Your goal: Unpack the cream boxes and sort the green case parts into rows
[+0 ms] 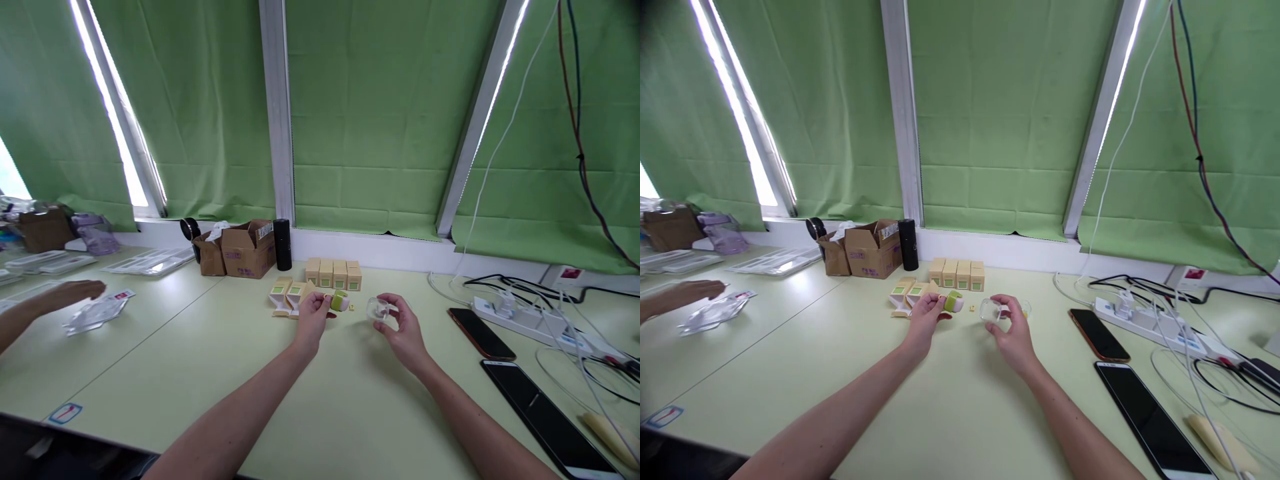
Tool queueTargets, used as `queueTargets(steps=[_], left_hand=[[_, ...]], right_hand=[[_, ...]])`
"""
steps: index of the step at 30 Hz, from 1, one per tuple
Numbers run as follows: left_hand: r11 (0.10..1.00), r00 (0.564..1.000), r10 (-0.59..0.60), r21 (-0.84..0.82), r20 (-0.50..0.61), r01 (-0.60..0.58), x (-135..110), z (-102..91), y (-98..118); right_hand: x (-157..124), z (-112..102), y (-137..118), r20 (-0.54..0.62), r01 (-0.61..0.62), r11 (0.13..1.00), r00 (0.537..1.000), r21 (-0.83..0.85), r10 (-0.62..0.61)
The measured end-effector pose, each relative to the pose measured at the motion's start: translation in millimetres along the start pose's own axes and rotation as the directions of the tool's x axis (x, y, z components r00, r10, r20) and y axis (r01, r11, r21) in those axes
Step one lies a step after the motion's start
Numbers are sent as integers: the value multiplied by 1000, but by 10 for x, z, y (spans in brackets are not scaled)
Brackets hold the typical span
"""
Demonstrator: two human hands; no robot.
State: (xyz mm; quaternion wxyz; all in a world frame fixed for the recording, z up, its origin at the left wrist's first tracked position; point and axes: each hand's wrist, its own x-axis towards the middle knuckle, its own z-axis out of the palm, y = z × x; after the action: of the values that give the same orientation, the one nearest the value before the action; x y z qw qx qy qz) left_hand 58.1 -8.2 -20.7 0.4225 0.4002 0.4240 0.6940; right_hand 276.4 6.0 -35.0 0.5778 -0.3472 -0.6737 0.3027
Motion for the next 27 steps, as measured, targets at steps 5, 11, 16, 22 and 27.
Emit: queueTargets(steps=[5, 11, 16, 22, 27], left_hand=[[1000, 1000, -19, -6, -8, 19, 4, 1, 6], [999, 999, -33, -17, -26, 32, 14, 1, -11], [999, 999, -33, -22, -27, 33, 9, 5, -20], [999, 999, -34, -21, -17, 33, -6, -5, -11], [999, 999, -41, -22, -8, 40, -23, 0, -6]], right_hand=[[352, -460, 85, -117, -50, 987, 993, -151, 33], [683, -1120, 590, -169, -231, 878, 970, -420, 174], [740, -1353, 889, -102, -278, 798, 959, -535, 266], [715, -1303, 1048, -29, -262, 760, 952, -595, 305], [686, -1255, 1112, -1, -246, 758, 951, -604, 308]])
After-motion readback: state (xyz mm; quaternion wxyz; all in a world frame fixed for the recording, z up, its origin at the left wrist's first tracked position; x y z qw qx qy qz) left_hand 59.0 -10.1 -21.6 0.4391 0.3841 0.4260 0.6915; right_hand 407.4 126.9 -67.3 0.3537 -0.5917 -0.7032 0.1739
